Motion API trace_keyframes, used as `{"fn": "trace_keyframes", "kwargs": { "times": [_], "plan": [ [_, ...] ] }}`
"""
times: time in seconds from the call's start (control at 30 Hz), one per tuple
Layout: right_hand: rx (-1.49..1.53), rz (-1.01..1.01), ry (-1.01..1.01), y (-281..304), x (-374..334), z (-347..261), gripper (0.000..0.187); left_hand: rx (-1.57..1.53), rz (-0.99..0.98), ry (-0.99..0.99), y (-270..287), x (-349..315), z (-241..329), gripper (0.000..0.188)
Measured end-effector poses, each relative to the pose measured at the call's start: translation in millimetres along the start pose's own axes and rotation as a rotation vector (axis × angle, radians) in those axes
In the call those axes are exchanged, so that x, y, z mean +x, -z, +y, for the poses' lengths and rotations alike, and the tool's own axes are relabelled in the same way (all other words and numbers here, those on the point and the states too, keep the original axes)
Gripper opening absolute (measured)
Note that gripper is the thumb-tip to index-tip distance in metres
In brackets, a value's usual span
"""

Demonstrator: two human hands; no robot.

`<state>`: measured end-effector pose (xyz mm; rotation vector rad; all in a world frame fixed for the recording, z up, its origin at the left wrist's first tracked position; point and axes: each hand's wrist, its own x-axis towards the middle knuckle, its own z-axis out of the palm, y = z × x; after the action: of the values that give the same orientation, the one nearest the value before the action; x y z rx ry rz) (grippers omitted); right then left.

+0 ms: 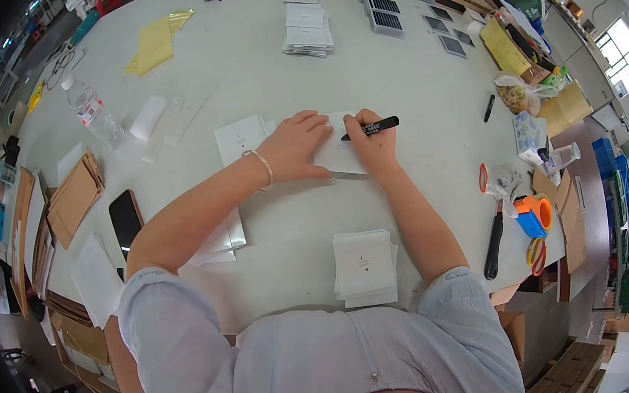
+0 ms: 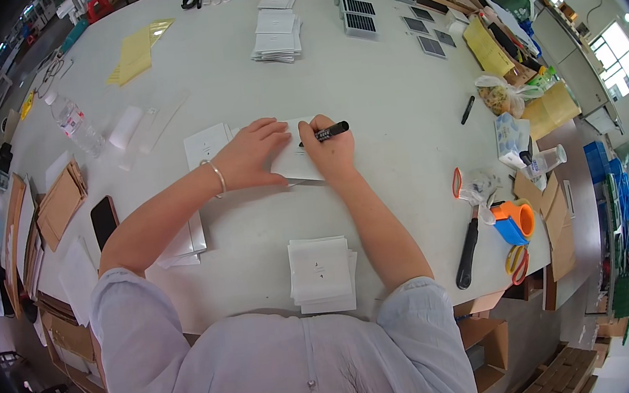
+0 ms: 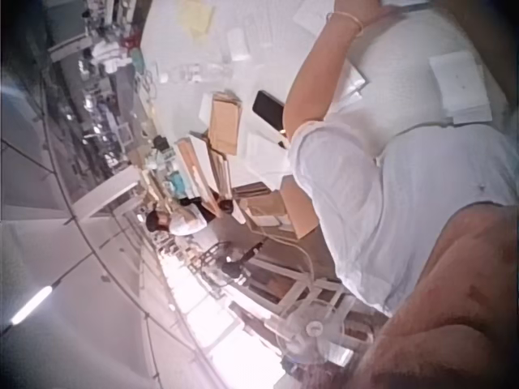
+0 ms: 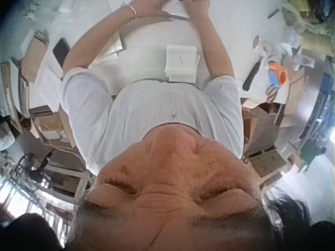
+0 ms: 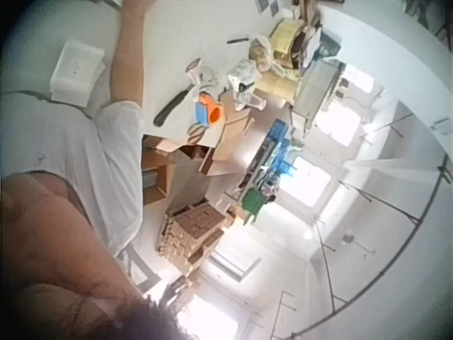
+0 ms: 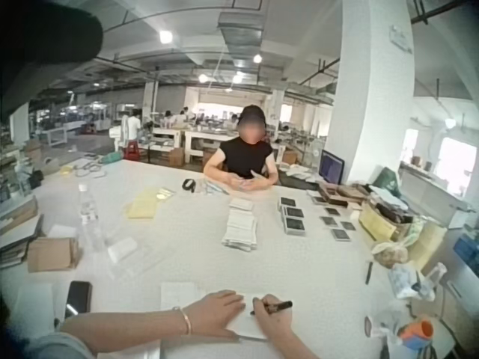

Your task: Marking small white plastic panels with a black marker at a workbench.

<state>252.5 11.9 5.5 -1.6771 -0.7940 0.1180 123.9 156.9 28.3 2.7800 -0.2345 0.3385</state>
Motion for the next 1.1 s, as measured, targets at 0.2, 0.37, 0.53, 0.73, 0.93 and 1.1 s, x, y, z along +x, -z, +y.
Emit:
{"fn": "trace_keyframes", "kwargs": {
  "times": [0.2, 0.37, 0.53, 0.73, 0.93, 1.1],
  "plan": [
    [-0.061, -0.003, -0.006, -1.8, -1.0, -1.2, 0.027, 0.044, -0.028, 0.057, -4.8, 5.4, 5.4, 0.073],
    [-0.118, -0.003, 0.026, -1.8, 0.0, 2.6, 0.027, 0.014, -0.055, 0.098, -1.9, 7.5, 9.9, 0.071],
    [0.077, 0.045, 0.042, 0.2, 0.6, 8.0, 0.026, 0.012, -0.05, 0.112, 0.7, 8.0, 13.7, 0.069],
    [0.2, 0.006, 0.041, 1.4, -3.3, 8.7, 0.029, 0.013, 0.042, 0.237, -1.2, 4.7, 16.4, 0.065],
    [0.087, -0.041, 0.069, -0.9, -5.5, 5.7, 0.029, 0.044, 0.056, 0.235, -3.0, 5.0, 16.0, 0.064],
    [0.071, -0.008, 0.073, -1.7, -5.2, 2.2, 0.027, 0.054, 0.046, 0.248, -3.3, 5.0, 16.4, 0.063]
  ]
}}
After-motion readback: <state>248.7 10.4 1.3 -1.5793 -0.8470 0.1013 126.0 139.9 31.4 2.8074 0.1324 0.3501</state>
